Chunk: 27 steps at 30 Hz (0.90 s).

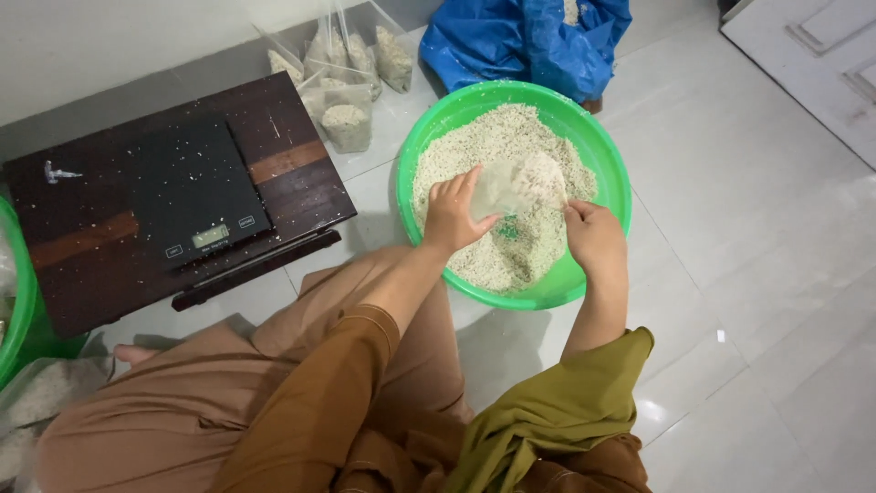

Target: Manually portioning and packaging granular food material into small plastic bags using a scoop and a digital scale.

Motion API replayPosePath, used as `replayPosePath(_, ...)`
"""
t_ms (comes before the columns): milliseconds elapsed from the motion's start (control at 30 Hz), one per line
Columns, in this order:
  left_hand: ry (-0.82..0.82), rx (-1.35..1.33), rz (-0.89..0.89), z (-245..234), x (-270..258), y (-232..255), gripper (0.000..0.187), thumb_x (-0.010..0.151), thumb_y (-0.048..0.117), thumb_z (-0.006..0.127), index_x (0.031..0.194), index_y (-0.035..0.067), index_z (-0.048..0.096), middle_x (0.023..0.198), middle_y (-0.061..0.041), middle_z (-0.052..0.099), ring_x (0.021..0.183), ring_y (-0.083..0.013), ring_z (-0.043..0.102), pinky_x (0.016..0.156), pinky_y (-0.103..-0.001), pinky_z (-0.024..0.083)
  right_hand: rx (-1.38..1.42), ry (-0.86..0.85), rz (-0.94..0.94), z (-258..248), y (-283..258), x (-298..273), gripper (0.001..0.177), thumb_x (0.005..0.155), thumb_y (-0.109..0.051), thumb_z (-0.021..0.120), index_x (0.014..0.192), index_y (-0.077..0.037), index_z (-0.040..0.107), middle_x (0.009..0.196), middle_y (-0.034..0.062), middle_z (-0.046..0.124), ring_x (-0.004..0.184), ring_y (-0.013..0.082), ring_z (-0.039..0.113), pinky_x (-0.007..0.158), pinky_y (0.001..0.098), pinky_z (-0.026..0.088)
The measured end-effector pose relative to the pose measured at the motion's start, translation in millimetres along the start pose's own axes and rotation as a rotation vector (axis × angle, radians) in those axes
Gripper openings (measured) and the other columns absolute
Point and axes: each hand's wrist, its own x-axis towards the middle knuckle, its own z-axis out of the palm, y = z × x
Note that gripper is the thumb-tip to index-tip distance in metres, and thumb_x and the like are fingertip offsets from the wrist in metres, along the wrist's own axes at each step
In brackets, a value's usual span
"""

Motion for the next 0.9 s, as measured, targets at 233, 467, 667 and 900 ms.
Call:
replayPosePath(233, -0.053, -0.033, -0.021, -4.3, 1.2, 0.7, 0.094, 0.072, 0.049, 0.08, 0.148, 0.015, 0.037, 0.122, -0.005, 0.056, 0.115, -0.025, 0.059, 0.106, -0.049, 0.039, -0.119, 0.003, 0.003, 3.2, -4.7, 1.4, 0.039, 0.097, -0.036, 0.048, 0.126, -0.021, 0.069, 0.114, 0.0146, 0.07, 0.113, 0.0395, 0.061, 0.094, 0.0527, 0.048)
replayPosePath(467, -0.067, -0.04, -0.033, -3.2, 0.7, 0.2, 0.094, 0.071, 0.048, 0.081, 0.147, 0.015, 0.038, 0.122, -0.005, 0.056, 0.116, -0.0249, 0.059, 0.106, -0.048, 0.038, -0.151, -0.02, 0.017, -5.1, -22.9, -7.6, 0.042, 0.097, -0.033, 0.045, 0.129, -0.017, 0.067, 0.115, 0.0198, 0.069, 0.114, 0.0427, 0.06, 0.096, 0.055, 0.047)
replayPosePath(667, -0.073, -0.053, -0.037, -6.7, 1.8, 1.1, 0.093, 0.071, 0.05, 0.08, 0.146, 0.015, 0.039, 0.121, -0.004, 0.056, 0.115, -0.0243, 0.059, 0.106, -0.048, 0.038, -0.218, -0.038, 0.019, -7.1, -36.6, -14.8, 0.044, 0.095, -0.031, 0.044, 0.13, -0.017, 0.066, 0.116, 0.0204, 0.069, 0.114, 0.043, 0.06, 0.096, 0.0553, 0.047)
replayPosePath(900, -0.07, -0.071, -0.055, -4.1, 2.6, 0.0, 0.09, 0.071, 0.043, 0.081, 0.146, 0.015, 0.039, 0.119, -0.005, 0.056, 0.115, -0.0263, 0.058, 0.106, -0.049, 0.038, -0.294, -0.01, -0.125, 6.3, -37.0, -18.3, 0.043, 0.086, -0.026, 0.054, 0.125, -0.019, 0.069, 0.1, 0.0141, 0.074, 0.103, 0.0415, 0.066, 0.09, 0.055, 0.051)
